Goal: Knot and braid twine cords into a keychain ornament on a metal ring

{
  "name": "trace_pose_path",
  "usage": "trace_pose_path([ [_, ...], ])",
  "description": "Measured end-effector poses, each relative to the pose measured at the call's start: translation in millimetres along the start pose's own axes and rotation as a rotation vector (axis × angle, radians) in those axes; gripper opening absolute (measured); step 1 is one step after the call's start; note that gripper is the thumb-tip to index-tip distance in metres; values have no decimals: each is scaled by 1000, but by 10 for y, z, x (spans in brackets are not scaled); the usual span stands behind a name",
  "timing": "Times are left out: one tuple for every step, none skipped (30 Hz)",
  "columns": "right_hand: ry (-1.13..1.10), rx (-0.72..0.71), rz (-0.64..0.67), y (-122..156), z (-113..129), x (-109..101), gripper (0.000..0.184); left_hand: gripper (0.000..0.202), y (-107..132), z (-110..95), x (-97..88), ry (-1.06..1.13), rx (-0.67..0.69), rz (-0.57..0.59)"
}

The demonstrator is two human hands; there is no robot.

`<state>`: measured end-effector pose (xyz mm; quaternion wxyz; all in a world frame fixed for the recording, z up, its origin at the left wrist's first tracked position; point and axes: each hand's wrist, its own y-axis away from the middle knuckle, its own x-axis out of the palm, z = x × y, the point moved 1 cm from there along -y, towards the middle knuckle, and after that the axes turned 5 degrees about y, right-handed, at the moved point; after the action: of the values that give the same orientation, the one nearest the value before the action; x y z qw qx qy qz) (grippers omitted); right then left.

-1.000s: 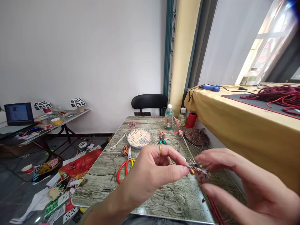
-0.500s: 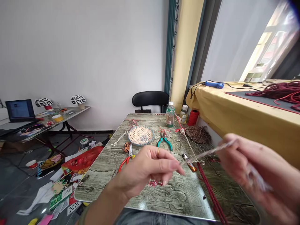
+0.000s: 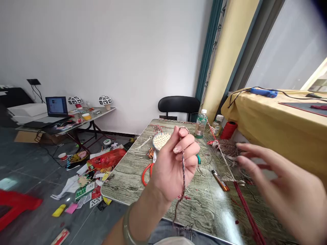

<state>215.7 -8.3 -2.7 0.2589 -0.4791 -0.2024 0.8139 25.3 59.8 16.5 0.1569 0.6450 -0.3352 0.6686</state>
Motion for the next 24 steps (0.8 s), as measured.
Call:
trace_pose_path([
  [-85,-35,70,57,189,64,22,32,-12,25,21,-2,17,5],
  [-222,-69,252,110,358,131,18,32,-22,46,38,-12,37,8],
  [-340,-59,394,154,497,190,18,32,-29,64,51,-27,61,9],
  [-448,-30,517,189,604,242,19,33,-33,76,61,-47,83,7],
  [-553,19,616,213,677,289,19,33,-34,83,68,-72,103,4],
  [-650,83,708,228,716,330,19,33,-34,82,72,-97,122,-1],
  [-739,153,797,237,724,364,20,34,-36,68,71,-124,137,-13],
  [-821,217,875,241,707,388,22,34,-40,37,64,-154,156,-28],
  [-893,272,950,242,667,401,24,34,-50,-15,51,-183,190,-47],
  [-958,318,1003,240,608,400,25,33,-68,-92,29,-218,248,-75],
  [-1012,357,1025,234,536,386,25,32,-93,-196,-4,-273,329,-122],
  [-1064,389,1017,227,455,360,23,31,-125,-325,-48,-326,440,-173],
  [-1121,416,997,219,373,325,21,30,-161,-474,-105,-416,573,-253],
  [-1182,446,977,213,294,284,20,29,-200,-634,-173,-546,700,-366],
  [-1242,473,955,208,223,240,20,30,-247,-790,-252,-582,752,-420],
  [-1293,500,932,205,163,196,20,34,-295,-939,-341,-605,774,-457],
  [-1333,523,916,203,115,154,20,36,-337,-1076,-436,-635,790,-502],
  [-1367,545,901,204,79,118,19,38,-370,-1195,-533,-676,801,-550],
  [-1386,563,886,205,55,89,19,37,-392,-1291,-628,-726,802,-597],
  [-1393,574,871,207,39,66,18,29,-401,-1364,-716,-789,790,-638],
  [-1388,578,855,209,31,49,18,21,-398,-1412,-792,-861,762,-674],
  [-1377,578,839,211,28,39,19,18,-385,-1435,-855,-943,715,-702],
  [-1363,571,827,213,28,34,20,16,-364,-1433,-899,-1033,653,-723],
  [-1346,568,820,215,31,33,21,14,-339,-1407,-923,-1127,583,-738],
])
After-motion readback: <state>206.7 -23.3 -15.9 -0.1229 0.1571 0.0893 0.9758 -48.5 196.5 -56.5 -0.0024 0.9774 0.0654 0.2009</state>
